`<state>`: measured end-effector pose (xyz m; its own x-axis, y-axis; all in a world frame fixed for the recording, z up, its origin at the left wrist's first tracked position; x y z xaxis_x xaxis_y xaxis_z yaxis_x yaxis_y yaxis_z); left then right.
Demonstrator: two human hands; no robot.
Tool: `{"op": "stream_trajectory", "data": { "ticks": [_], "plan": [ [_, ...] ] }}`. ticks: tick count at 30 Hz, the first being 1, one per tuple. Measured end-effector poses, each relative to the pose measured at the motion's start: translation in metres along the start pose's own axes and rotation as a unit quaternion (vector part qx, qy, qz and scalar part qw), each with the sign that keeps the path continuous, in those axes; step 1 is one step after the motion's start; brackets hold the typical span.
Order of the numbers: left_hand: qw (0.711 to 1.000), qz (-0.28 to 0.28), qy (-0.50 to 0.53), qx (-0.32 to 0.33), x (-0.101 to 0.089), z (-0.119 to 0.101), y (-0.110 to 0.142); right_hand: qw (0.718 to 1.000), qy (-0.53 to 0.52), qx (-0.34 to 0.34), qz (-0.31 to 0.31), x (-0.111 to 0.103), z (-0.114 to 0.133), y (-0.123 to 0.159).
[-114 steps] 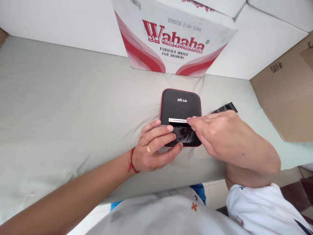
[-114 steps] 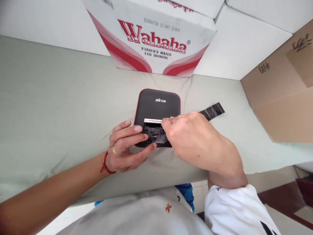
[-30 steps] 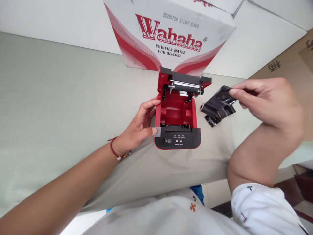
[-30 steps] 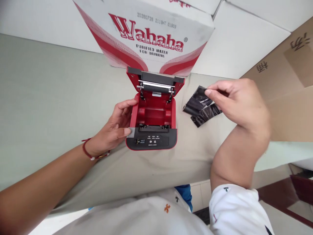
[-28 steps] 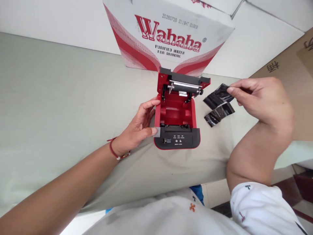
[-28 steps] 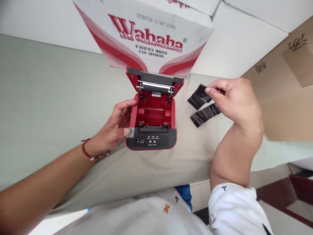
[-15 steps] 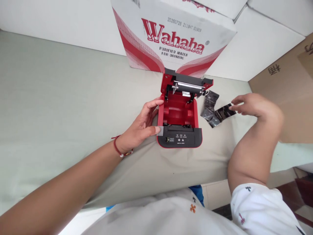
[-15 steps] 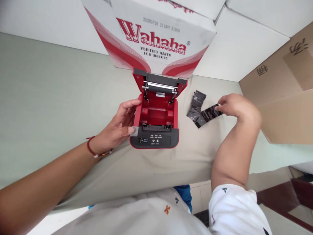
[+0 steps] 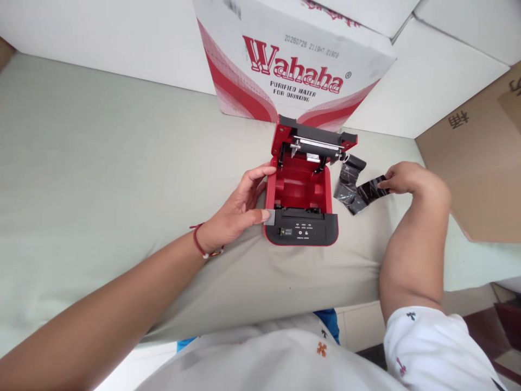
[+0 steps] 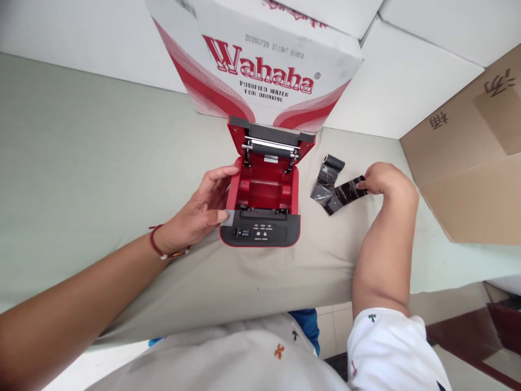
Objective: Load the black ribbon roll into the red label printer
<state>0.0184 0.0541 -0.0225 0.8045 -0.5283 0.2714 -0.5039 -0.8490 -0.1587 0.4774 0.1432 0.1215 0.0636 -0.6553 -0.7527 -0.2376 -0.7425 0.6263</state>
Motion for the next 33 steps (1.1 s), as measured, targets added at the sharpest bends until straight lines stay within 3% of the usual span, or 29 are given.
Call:
{"op": "stream_trajectory", "data": {
  "ticks": [4, 7, 8, 11, 12, 14, 17, 23, 27, 33],
  "plan": [
    [1.000, 0.003, 0.000, 0.007, 0.001, -0.002, -0.001, 0.995, -0.001, -0.091, -0.028, -0.001, 0.010, 0.008],
    [1.000, 0.008, 0.003, 0.015, 0.003, -0.003, -0.002, 0.972, -0.036, -0.229, -0.038, -0.008, 0.017, 0.050],
    [1.000, 0.008, 0.005, 0.017, 0.003, -0.004, -0.003, 0.954, -0.053, -0.291, -0.041, -0.011, 0.020, 0.069],
    [1.000, 0.009, 0.012, 0.019, 0.003, -0.003, -0.003, 0.836, -0.099, -0.537, -0.052, -0.014, 0.038, 0.129],
    [1.000, 0.008, 0.011, 0.017, 0.003, -0.002, -0.003, 0.799, -0.106, -0.588, -0.060, -0.014, 0.047, 0.145],
    [1.000, 0.003, 0.008, 0.014, 0.002, 0.000, -0.003, 0.761, -0.119, -0.630, -0.094, -0.010, 0.069, 0.168],
    [1.000, 0.001, 0.010, 0.012, 0.002, 0.000, -0.003, 0.767, -0.145, -0.603, -0.163, 0.001, 0.109, 0.176],
    [1.000, 0.008, 0.019, 0.011, 0.004, -0.005, -0.003, 0.831, -0.119, -0.476, -0.263, 0.028, 0.172, 0.137],
    [1.000, 0.011, 0.001, 0.013, 0.003, -0.005, -0.003, 0.880, -0.047, -0.395, -0.260, 0.035, 0.192, 0.121],
    [1.000, 0.003, -0.004, 0.011, 0.003, -0.005, -0.003, 0.889, -0.037, -0.360, -0.280, 0.038, 0.200, 0.122]
  ]
}}
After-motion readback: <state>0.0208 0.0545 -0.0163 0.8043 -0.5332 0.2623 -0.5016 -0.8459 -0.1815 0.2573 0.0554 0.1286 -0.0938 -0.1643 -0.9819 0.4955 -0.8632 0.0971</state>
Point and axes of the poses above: each hand's wrist, its own y-axis away from the middle knuckle, its own x-axis out of the palm, z = x × y, the point moved 1 cm from there along -y, towards the middle knuckle, and after that the axes turned 5 degrees about -x, right-handed, at the moved point
